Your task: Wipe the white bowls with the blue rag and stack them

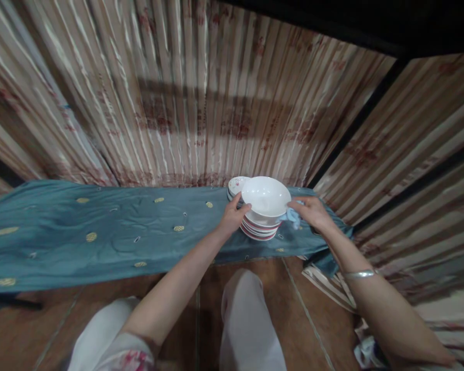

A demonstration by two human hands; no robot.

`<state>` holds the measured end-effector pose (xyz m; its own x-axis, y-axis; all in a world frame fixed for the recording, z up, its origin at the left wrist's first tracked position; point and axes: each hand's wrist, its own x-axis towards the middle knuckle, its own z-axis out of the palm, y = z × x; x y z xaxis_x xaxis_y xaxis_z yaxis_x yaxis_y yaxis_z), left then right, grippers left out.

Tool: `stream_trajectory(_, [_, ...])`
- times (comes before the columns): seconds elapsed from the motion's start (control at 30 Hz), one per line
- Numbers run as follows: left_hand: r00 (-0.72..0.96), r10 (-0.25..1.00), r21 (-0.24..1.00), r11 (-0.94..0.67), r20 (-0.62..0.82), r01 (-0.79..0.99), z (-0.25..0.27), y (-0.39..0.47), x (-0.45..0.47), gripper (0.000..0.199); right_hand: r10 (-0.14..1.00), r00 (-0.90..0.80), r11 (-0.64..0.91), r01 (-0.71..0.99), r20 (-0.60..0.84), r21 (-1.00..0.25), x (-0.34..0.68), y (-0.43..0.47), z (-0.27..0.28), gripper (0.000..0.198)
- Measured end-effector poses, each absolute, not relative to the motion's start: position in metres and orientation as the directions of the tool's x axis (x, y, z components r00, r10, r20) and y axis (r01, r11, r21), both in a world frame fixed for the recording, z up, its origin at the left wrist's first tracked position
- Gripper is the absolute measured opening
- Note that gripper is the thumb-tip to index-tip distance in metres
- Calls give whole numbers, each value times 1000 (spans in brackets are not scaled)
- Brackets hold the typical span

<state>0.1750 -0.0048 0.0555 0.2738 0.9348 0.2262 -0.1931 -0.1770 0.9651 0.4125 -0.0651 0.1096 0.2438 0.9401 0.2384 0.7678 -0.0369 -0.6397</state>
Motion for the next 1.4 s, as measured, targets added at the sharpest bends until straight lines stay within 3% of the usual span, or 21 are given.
stream_trajectory(0.27, [258,945,976,-216,203,25,35,4,189,45,975,222,-193,791,-22,-580,437,-49,100,30])
stream_trajectory(0.4, [268,947,976,-205,179,76,29,3,188,40,980,173,-200,829,-99,-522,438,-43,102,29])
stream_trajectory(0.73, [289,931,956,-267,224,119,12,7,190,44,981,127,-181,874,-146,-452,436,-38,101,29])
stream_trajectory(1.1, [293,932,973,-230,211,33,4,7,192,49,986,95,-149,860,-134,-488,438,-35,92,36])
stream_trajectory(1.4, [294,944,989,-150,148,-15,7,1,196,52,976,148,-208,854,-160,-476,438,-46,99,46])
